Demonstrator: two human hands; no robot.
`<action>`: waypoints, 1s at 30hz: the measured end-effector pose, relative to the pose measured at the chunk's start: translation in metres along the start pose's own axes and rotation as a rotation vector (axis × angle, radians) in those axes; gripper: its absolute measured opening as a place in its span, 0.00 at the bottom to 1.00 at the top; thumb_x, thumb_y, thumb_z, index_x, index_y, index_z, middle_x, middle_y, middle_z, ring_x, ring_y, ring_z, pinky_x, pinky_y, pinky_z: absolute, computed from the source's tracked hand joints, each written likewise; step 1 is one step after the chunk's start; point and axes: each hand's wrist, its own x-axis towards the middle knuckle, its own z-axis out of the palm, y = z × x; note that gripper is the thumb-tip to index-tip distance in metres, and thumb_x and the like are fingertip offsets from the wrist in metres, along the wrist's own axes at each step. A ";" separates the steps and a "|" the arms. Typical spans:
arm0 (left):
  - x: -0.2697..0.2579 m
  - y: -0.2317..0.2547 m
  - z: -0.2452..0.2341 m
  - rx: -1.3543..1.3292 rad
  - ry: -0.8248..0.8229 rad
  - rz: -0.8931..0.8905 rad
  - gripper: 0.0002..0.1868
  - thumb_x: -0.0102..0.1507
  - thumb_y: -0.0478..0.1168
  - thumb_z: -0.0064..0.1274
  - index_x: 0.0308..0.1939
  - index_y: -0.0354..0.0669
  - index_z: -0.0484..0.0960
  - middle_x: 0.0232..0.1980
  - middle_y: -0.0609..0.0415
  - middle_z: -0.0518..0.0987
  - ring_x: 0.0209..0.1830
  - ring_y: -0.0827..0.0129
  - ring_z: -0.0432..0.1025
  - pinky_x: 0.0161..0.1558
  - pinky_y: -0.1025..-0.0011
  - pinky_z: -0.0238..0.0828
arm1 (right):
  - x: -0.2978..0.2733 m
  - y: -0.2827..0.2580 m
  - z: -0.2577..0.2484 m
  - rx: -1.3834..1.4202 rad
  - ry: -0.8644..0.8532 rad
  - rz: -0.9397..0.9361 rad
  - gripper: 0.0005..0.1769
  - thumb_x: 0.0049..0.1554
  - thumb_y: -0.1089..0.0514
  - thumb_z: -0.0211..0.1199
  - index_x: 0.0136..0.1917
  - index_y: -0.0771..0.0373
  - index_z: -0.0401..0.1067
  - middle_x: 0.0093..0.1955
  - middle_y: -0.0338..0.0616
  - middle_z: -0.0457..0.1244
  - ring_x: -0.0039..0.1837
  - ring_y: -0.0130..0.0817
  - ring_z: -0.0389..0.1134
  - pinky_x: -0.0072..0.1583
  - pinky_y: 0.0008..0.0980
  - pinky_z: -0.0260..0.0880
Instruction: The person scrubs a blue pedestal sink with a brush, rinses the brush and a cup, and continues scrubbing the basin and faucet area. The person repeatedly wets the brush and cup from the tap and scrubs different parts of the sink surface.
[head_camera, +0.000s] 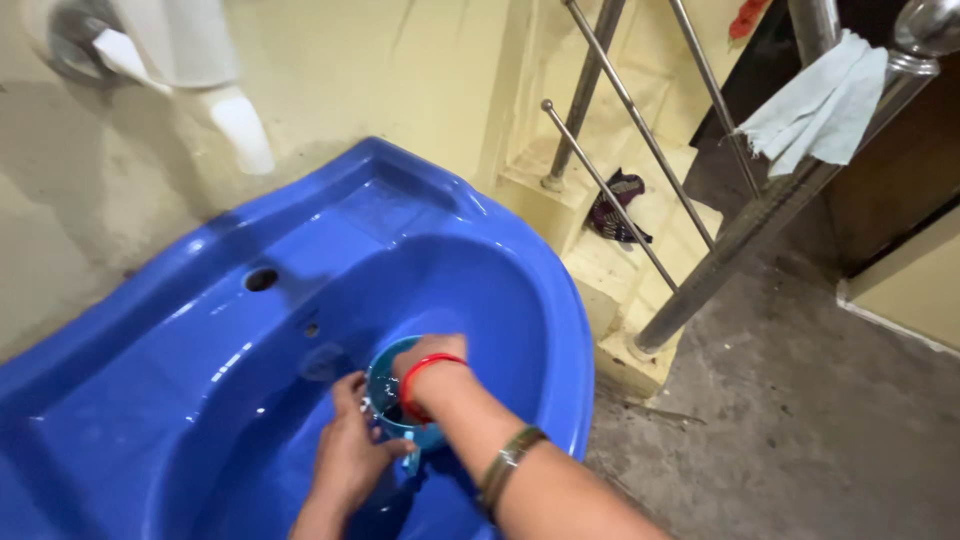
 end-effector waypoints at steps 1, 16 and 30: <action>0.006 -0.002 -0.004 0.041 -0.027 -0.004 0.63 0.40 0.31 0.75 0.73 0.50 0.52 0.63 0.45 0.76 0.62 0.55 0.74 0.58 0.61 0.73 | -0.004 0.007 -0.008 0.050 -0.034 0.031 0.31 0.43 0.45 0.80 0.59 0.55 0.80 0.60 0.44 0.70 0.64 0.42 0.70 0.62 0.42 0.69; 0.080 0.036 -0.181 0.542 -0.142 0.193 0.24 0.52 0.35 0.60 0.54 0.50 0.86 0.49 0.45 0.86 0.52 0.53 0.81 0.56 0.60 0.77 | 0.000 -0.102 -0.009 1.267 0.099 -0.053 0.36 0.51 0.36 0.63 0.58 0.70 0.73 0.44 0.53 0.71 0.43 0.41 0.74 0.45 0.40 0.76; 0.054 0.021 -0.248 1.071 -0.521 0.269 0.40 0.51 0.41 0.74 0.65 0.47 0.73 0.74 0.49 0.66 0.72 0.53 0.65 0.67 0.60 0.68 | 0.076 -0.154 0.026 1.939 0.057 0.453 0.35 0.54 0.29 0.56 0.55 0.62 0.72 0.41 0.49 0.65 0.34 0.40 0.65 0.35 0.40 0.67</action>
